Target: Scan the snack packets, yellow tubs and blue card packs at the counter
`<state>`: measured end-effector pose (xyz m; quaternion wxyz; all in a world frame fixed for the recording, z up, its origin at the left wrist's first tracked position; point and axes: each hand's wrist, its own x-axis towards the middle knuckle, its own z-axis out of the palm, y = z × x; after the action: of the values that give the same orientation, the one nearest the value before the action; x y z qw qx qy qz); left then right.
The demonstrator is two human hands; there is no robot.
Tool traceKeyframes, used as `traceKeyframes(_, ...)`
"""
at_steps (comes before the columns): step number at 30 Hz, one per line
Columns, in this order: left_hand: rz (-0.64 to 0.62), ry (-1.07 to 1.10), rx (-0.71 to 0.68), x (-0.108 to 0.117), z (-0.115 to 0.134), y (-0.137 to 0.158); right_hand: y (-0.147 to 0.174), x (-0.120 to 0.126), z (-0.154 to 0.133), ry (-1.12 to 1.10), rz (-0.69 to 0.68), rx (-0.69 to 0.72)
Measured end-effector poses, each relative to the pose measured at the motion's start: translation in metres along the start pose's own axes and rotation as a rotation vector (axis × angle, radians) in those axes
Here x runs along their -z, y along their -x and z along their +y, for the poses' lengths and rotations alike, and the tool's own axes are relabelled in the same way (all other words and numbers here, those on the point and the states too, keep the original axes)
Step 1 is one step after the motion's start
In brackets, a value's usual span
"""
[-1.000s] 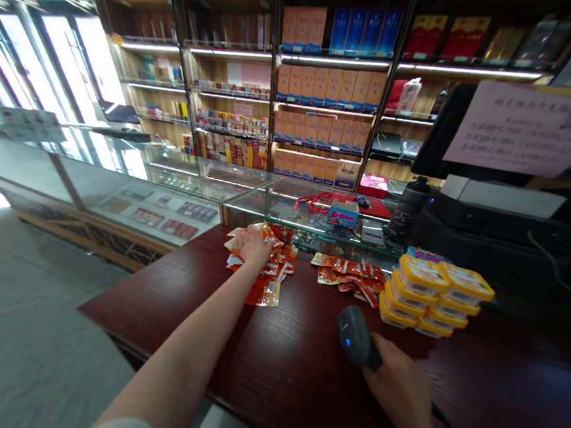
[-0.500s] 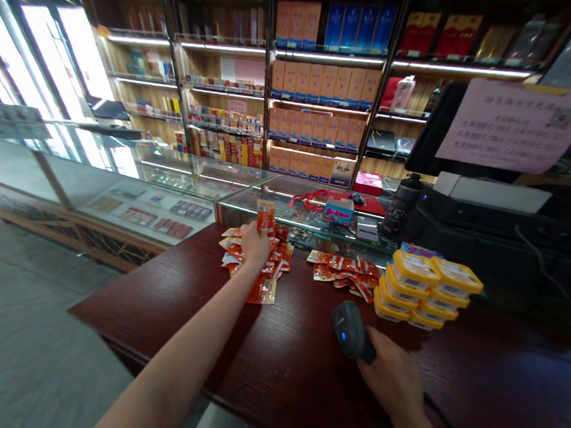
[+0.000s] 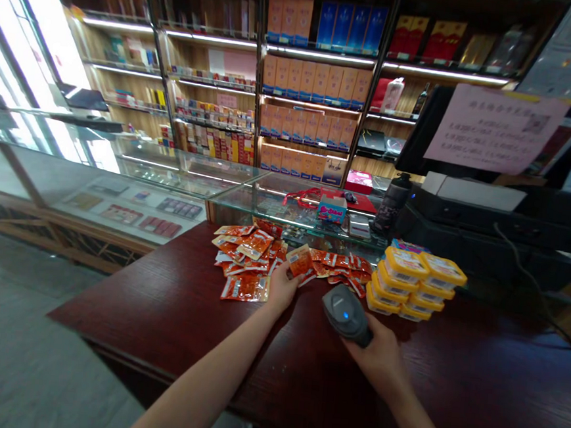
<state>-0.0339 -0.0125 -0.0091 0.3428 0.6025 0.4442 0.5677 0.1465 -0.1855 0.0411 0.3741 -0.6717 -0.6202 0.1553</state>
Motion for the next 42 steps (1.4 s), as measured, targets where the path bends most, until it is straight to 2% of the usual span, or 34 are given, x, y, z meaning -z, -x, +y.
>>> traceKeyframes(2,0.003,-0.03,0.015,-0.001,-0.002,-0.001,-0.002,0.0,-0.013,-0.204,-0.001,0.044)
traceKeyframes(4,-0.01,-0.036,0.024,-0.002,-0.005,-0.002,-0.004,0.0,-0.025,-0.313,0.001,0.078)
traceKeyframes(9,-0.04,-0.016,0.004,-0.004,-0.012,-0.001,-0.006,0.001,-0.035,-0.297,-0.067,0.098)
traceKeyframes(17,-0.033,-0.103,0.03,-0.002,-0.005,0.001,-0.006,0.0,-0.033,-0.248,-0.063,0.104)
traceKeyframes(19,-0.007,-0.1,0.033,-0.002,-0.003,0.001,-0.006,0.001,-0.03,-0.145,-0.063,0.072)
traceKeyframes(22,-0.01,-0.028,0.014,-0.003,-0.002,0.001,-0.005,0.002,-0.02,0.229,-0.064,0.03)
traceKeyframes(24,-0.029,-0.001,0.019,-0.002,-0.003,0.0,-0.005,0.001,-0.008,0.432,-0.067,0.06)
traceKeyframes(29,-0.013,-0.029,0.084,0.001,-0.002,0.0,-0.003,-0.008,0.021,0.567,-0.025,0.173)
traceKeyframes(32,0.009,0.07,0.177,-0.001,0.002,-0.002,-0.003,-0.01,0.029,0.566,0.001,0.179)
traceKeyframes(35,0.028,0.309,0.332,-0.013,0.01,-0.011,-0.004,-0.01,0.031,0.518,0.032,0.169)
traceKeyframes(37,0.041,0.417,0.403,-0.03,0.017,-0.021,-0.005,-0.01,0.031,0.495,0.02,0.161)
traceKeyframes(39,0.039,0.423,0.433,-0.051,0.023,-0.033,-0.005,-0.009,0.031,0.482,-0.009,0.15)
traceKeyframes(42,-0.03,0.361,0.437,-0.082,0.03,-0.047,-0.005,-0.006,0.03,0.484,-0.047,0.12)
